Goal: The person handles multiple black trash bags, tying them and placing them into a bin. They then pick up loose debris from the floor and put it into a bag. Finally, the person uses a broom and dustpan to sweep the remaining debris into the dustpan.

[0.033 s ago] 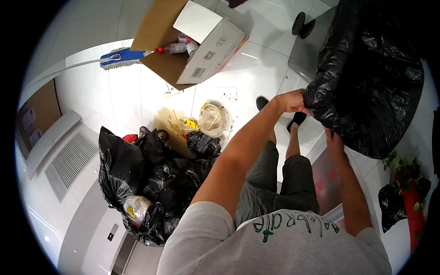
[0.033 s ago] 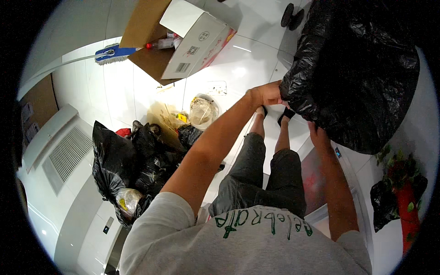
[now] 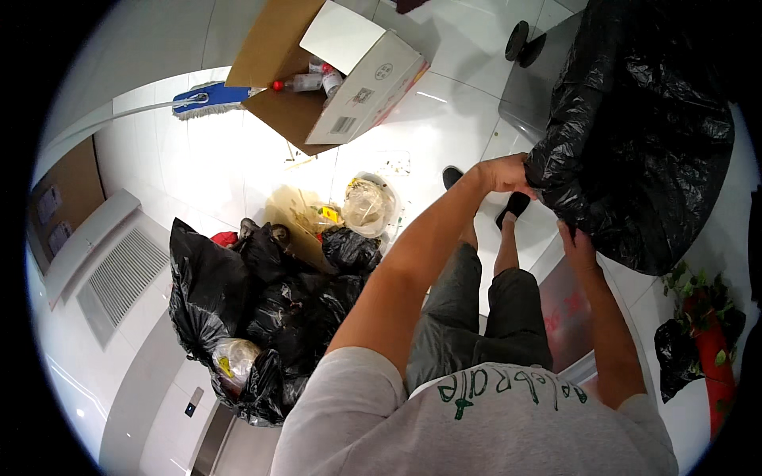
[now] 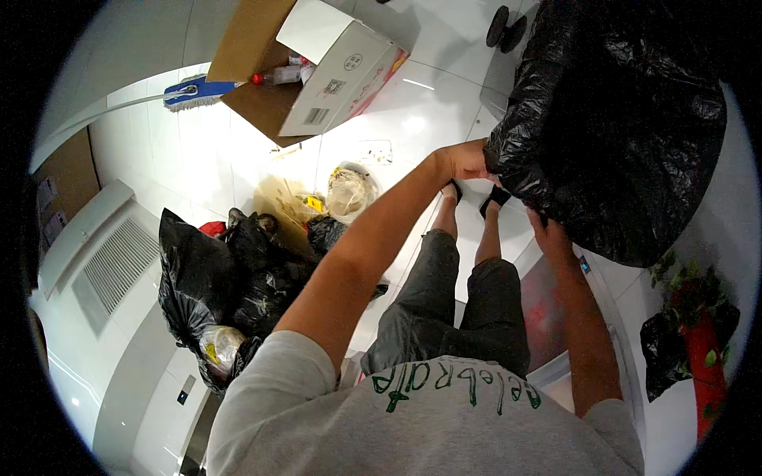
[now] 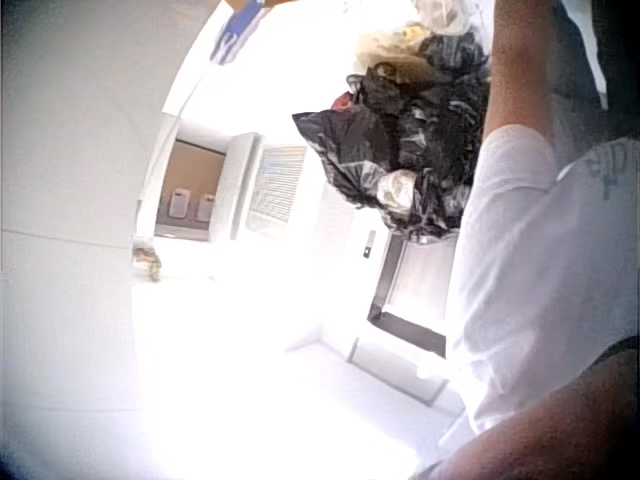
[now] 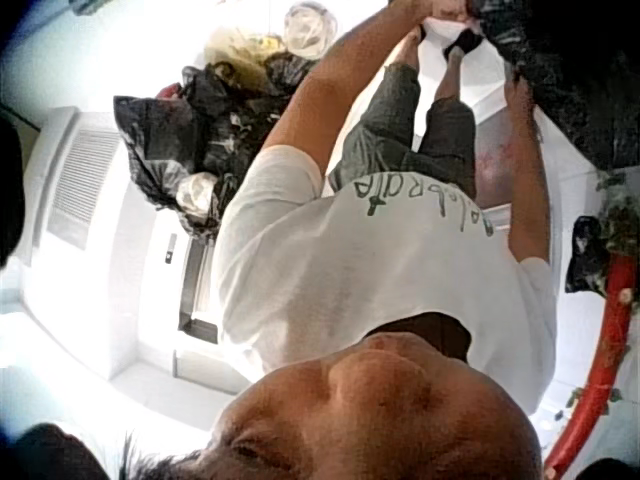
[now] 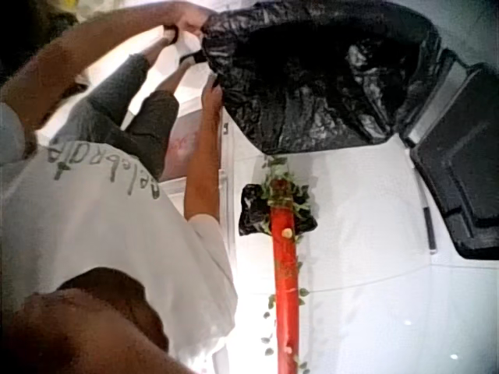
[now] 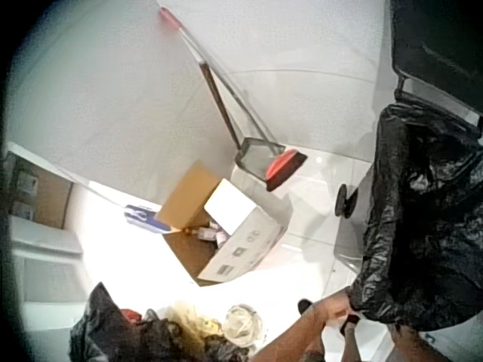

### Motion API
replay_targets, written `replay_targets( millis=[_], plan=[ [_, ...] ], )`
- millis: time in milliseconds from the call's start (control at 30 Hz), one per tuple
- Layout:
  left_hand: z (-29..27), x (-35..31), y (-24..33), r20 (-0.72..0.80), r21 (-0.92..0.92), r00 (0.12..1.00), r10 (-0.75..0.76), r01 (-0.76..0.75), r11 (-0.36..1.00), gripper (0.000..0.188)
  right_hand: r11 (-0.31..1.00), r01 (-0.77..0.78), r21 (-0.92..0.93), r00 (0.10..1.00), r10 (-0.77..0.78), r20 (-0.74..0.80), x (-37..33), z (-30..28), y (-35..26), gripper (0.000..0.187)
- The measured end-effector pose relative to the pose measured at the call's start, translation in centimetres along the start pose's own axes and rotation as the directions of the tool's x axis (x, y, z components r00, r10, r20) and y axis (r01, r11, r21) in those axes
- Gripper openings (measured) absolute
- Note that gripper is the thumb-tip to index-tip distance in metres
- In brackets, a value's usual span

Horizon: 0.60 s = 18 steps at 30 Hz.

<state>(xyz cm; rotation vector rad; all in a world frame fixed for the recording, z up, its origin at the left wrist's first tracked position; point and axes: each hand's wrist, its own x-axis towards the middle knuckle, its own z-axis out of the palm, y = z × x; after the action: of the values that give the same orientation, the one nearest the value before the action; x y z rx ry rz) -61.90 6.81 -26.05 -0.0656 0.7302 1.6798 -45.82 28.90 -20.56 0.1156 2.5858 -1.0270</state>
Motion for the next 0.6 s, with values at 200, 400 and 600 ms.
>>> replay_targets(
  millis=[200,400,600],
  plan=[
    [-1.0,-0.4,1.0,-0.028,0.698,0.992,0.121,-0.067,0.713,0.054,0.566,-0.677,0.470,0.734,0.477,0.483,0.9,-0.6,-8.2,0.032],
    [0.6,-0.6,-4.6,-0.060,-0.111,0.975,0.213,-0.218,0.970,0.038,0.019,-0.350,0.937,0.833,0.464,0.302,4.0,2.4,-18.9,0.025],
    [4.2,-2.3,-4.7,-0.164,-0.644,0.985,0.058,-0.152,0.750,0.015,-0.309,-0.128,0.942,0.715,0.630,0.304,16.4,8.5,-20.1,0.033]
  ],
)
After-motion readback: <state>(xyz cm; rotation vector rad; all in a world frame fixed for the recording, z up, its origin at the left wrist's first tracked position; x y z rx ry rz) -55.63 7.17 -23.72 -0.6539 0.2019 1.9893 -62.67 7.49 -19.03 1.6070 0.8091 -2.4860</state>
